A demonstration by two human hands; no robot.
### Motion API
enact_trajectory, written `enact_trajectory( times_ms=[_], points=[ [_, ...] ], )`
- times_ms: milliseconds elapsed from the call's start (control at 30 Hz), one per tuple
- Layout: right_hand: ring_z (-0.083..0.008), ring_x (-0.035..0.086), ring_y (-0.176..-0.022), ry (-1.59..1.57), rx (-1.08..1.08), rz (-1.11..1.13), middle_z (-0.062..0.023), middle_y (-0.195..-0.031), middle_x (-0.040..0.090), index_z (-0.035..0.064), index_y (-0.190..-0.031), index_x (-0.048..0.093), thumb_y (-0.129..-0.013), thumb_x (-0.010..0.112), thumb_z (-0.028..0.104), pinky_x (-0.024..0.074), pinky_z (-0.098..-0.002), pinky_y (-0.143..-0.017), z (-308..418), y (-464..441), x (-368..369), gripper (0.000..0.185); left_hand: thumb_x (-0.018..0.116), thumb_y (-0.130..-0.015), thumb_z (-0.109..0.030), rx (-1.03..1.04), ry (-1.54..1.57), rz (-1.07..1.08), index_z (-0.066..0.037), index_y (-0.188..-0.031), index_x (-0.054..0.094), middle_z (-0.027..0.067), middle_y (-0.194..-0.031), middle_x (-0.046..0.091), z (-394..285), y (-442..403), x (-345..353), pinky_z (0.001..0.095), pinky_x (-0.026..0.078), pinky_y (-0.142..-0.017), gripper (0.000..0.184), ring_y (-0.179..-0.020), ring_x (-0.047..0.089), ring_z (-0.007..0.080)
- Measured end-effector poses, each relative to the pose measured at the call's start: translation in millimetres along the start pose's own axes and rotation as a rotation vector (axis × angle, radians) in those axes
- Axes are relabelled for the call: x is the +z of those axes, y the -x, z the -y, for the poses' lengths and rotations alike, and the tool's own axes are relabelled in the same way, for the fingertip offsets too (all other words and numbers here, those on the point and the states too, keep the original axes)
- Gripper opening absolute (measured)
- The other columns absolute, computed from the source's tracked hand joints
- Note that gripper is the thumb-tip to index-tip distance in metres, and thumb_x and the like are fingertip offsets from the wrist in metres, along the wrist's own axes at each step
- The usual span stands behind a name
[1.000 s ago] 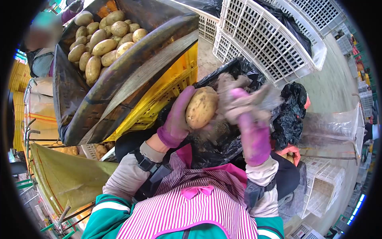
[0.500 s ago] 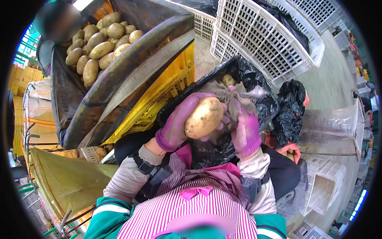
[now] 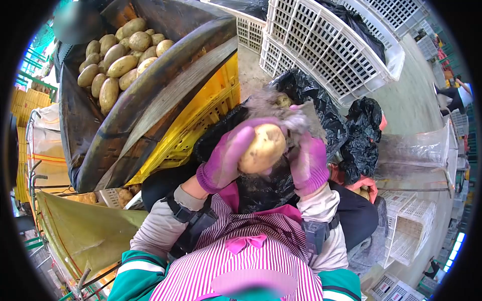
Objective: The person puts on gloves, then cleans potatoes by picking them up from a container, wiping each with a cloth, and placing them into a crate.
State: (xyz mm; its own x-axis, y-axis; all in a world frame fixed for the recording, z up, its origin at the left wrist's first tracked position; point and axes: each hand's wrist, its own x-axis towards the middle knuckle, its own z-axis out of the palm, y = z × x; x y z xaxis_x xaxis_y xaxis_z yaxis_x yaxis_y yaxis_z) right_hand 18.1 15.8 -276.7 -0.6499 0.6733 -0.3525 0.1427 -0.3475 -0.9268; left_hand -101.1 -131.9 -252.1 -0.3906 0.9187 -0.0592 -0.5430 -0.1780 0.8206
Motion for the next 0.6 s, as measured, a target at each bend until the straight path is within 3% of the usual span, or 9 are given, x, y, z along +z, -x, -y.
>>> enact_trajectory(
  times_ms=[67, 100, 133, 267, 333, 400, 467, 500, 600],
  points=[
    [-0.0165, 0.06, -0.107, 0.583, -0.61, 0.021, -0.0087, -0.112, 0.063, 0.0008, -0.123, 0.059, -0.097, 0.055, 0.016, 0.0483, -0.0294, -0.091, 4.6, 5.6, 4.5, 0.031, 0.048, -0.101, -0.023, -0.008, -0.009, -0.057, 0.0, -0.128, 0.05, 0.0149, -0.118, 0.058, 8.2, -6.7, -3.5, 0.0344, 0.049, -0.091, 0.036, -0.108, 0.059, 0.0225],
    [-0.0162, 0.058, -0.111, 0.771, -0.818, 0.008, -0.0092, -0.115, 0.062, 0.0007, -0.123, 0.059, -0.097, 0.055, 0.015, 0.0474, -0.0294, -0.094, 4.2, 8.1, 6.2, 0.03, 0.049, -0.1, -0.021, 0.241, -0.458, -0.1, 0.0, -0.128, 0.05, 0.0153, -0.118, 0.057, 22.3, -10.9, -11.0, 0.0345, 0.049, -0.091, 0.035, -0.106, 0.059, 0.0218],
    [-0.0177, 0.061, -0.106, 0.721, -0.828, 0.056, -0.0102, -0.111, 0.063, 0.0011, -0.122, 0.059, -0.096, 0.055, 0.015, 0.0489, -0.0309, -0.091, -0.9, 10.8, 9.8, 0.03, 0.05, -0.1, -0.019, 0.487, -0.916, -0.135, 0.0, -0.128, 0.05, 0.0157, -0.118, 0.057, 28.7, -12.7, -15.2, 0.0345, 0.049, -0.092, 0.034, -0.105, 0.059, 0.0212],
    [-0.0255, 0.068, -0.071, 1.482, -0.757, 0.018, -0.0117, -0.079, 0.068, 0.0019, -0.119, 0.06, -0.093, 0.057, 0.016, 0.0535, -0.0377, -0.069, -2.9, 6.0, -1.2, 0.03, 0.056, -0.096, -0.013, 0.273, -0.611, -0.165, 0.002, -0.126, 0.05, 0.0156, -0.12, 0.056, 19.9, -9.0, -11.6, 0.0344, 0.047, -0.093, 0.034, -0.106, 0.058, 0.0217],
    [-0.0261, 0.065, -0.067, 1.466, -0.775, -0.002, -0.0128, -0.076, 0.065, 0.0003, -0.109, 0.061, -0.093, 0.055, 0.014, 0.0509, -0.0384, -0.066, 2.1, -3.8, -7.4, 0.022, 0.055, -0.097, -0.021, 0.331, -0.746, -0.175, 0.003, -0.128, 0.049, 0.0129, -0.116, 0.059, 18.0, -6.9, -7.5, 0.0324, 0.049, -0.09, 0.039, -0.106, 0.058, 0.0214],
    [-0.0271, 0.06, -0.06, 1.435, -0.81, -0.022, -0.015, -0.069, 0.059, -0.0028, -0.09, 0.062, -0.094, 0.052, 0.009, 0.0456, -0.0398, -0.06, 2.4, -11.3, -12.8, 0.016, 0.05, -0.099, -0.033, 0.166, -0.243, -0.118, -0.002, -0.13, 0.048, 0.011, -0.112, 0.061, 16.0, -8.8, -9.1, 0.034, 0.052, -0.087, 0.044, -0.105, 0.06, 0.023],
    [-0.0245, 0.062, -0.064, 0.68, -0.496, -0.031, -0.0115, -0.075, 0.064, -0.0024, -0.101, 0.062, -0.094, 0.053, 0.011, 0.0478, -0.0382, -0.064, -20.2, -16.3, -21.0, 0.018, 0.044, -0.099, -0.043, -0.018, 0.245, -0.07, -0.007, -0.133, 0.047, 0.0102, -0.113, 0.061, 13.4, -10.9, -17.1, 0.0363, 0.055, -0.084, 0.049, -0.105, 0.061, 0.0248],
    [-0.0219, 0.063, -0.069, 0.771, -0.752, -0.046, -0.0099, -0.085, 0.065, -0.0016, -0.11, 0.06, -0.093, 0.055, 0.011, 0.0495, -0.0357, -0.064, -28.4, -17.9, -25.7, 0.021, 0.04, -0.1, -0.049, -0.147, 0.569, -0.037, -0.011, -0.134, 0.046, 0.01, -0.115, 0.06, 13.7, -9.7, -22.0, 0.038, 0.056, -0.082, 0.052, -0.105, 0.062, 0.0261],
    [-0.0166, 0.064, -0.088, 0.139, -0.57, 0.128, -0.0082, -0.122, 0.06, 0.0018, -0.133, 0.05, -0.092, 0.058, 0.008, 0.0547, -0.0288, -0.068, -18.9, 9.6, -2.1, 0.042, 0.036, -0.097, -0.059, -0.166, 0.697, -0.172, -0.013, -0.138, 0.046, 0.0146, -0.128, 0.056, 21.8, -10.7, -25.8, 0.051, 0.055, -0.083, 0.062, -0.107, 0.061, 0.0327]
  ],
)
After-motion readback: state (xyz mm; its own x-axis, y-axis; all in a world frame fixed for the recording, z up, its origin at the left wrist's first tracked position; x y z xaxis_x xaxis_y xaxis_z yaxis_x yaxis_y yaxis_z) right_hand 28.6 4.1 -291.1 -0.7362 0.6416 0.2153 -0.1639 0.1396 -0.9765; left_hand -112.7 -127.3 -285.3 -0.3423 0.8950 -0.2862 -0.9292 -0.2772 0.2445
